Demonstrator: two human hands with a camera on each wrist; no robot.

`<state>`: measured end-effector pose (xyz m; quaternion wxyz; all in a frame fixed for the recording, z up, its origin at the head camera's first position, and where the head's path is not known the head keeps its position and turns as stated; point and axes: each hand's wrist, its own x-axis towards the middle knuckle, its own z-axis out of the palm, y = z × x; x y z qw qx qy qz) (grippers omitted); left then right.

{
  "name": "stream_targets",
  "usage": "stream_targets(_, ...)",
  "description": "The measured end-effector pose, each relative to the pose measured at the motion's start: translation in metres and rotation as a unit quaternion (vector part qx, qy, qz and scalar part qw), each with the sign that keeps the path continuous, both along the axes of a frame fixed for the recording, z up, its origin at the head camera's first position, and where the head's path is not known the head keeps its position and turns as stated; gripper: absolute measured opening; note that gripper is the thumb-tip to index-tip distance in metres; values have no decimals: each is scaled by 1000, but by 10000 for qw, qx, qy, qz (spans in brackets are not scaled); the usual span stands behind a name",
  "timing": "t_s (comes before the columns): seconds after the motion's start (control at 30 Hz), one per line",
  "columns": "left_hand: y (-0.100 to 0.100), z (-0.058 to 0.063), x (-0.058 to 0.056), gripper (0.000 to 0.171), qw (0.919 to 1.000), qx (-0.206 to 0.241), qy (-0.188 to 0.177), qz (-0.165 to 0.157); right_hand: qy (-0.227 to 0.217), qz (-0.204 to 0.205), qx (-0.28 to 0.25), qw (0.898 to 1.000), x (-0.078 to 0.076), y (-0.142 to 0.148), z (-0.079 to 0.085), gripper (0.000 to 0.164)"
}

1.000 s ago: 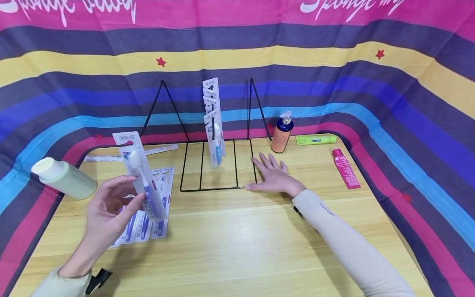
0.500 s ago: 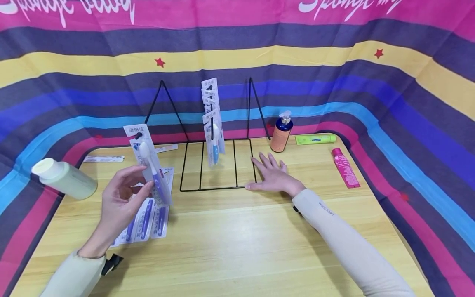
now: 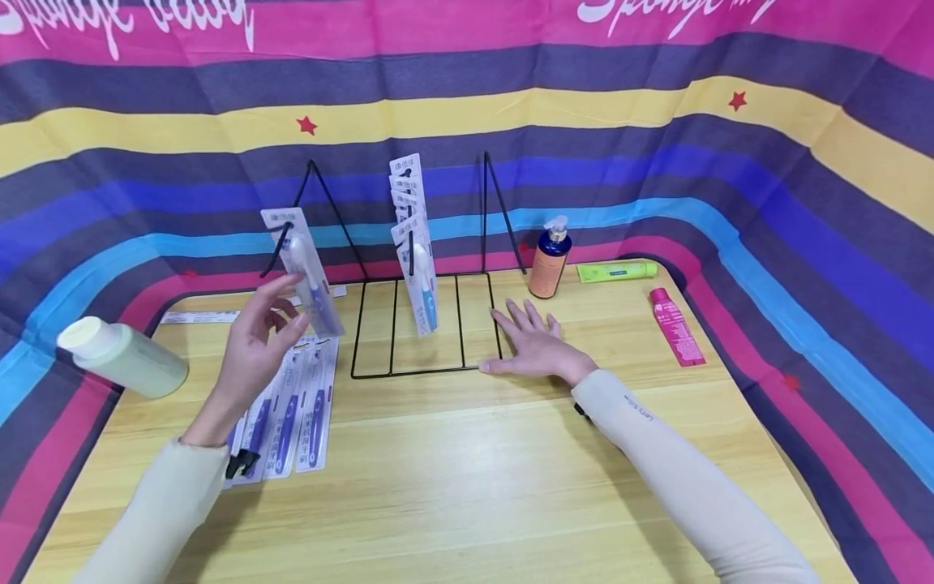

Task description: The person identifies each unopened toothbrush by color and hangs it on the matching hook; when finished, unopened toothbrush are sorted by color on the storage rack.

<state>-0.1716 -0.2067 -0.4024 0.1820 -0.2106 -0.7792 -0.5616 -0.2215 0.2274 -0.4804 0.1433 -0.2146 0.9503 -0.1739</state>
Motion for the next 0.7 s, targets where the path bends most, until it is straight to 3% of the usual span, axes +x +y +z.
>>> stream_targets(0.17,2,7,-30,55,9974,259,-637,-229,-16,-14,-27,10000,2,-1,4,112)
stream_targets(0.3,4,10,-48,59,9949,314,-923,-255,-41,-15,-20,10000,1,-2,5,112)
stream_targets(0.53,8,9,-72,64,9957,261,-882,-54,-29,-18,56,10000,0,-2,3,113)
stream_targets(0.7,6,9,-83,63,9956,304,-872,-163,-55,-40,38,10000,1,-1,4,113)
